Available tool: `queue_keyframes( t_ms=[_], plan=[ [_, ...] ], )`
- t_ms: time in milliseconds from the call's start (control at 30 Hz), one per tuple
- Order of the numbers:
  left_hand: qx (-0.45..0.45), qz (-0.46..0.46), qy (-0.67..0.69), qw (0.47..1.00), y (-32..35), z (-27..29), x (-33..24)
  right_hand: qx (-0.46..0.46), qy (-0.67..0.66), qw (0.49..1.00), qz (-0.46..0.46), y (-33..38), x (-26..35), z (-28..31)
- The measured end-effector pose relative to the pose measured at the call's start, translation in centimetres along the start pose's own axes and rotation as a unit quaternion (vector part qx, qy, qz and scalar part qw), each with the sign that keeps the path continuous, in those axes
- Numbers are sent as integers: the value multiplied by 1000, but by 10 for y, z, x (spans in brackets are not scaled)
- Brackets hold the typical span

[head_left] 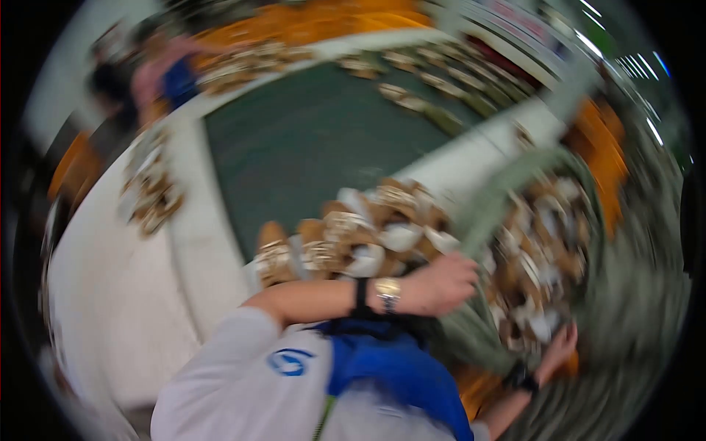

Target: Placing shoes and shoe lasts onto a moving conveyor belt and organizing them on a work table in a shoe manufacturing facility.

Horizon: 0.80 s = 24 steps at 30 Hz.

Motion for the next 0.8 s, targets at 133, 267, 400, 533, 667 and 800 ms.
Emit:
queue_keyframes(
  t_ms=[133,267,400,533,667,800],
  plan=[
    [164,29,19,986,-16,-37,-9,-128,63,986,-91,-17,-78,38],
    [242,15,29,970,-29,-66,-10,-188,104,968,-129,-21,-150,70],
    [268,10,27,963,-40,-83,-7,-122,144,969,-163,-46,-200,59],
    [290,40,6,956,-42,-90,3,103,-25,937,-332,-82,-230,-10],
    [314,80,-12,946,-45,-92,13,64,79,984,-149,-111,-248,-44],
    [309,126,-39,942,-39,-91,22,142,59,978,138,-124,-178,-82]
  ],
)
Point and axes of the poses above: each hand's wrist, its own y-axis away from the middle knuckle, its own z-axis out of the back of the hand, x = y × z, the point moved 5 cm from there along -y, towards the middle knuckle, and after that the axes turned 1 degree about -x, right-handed, at the moved point
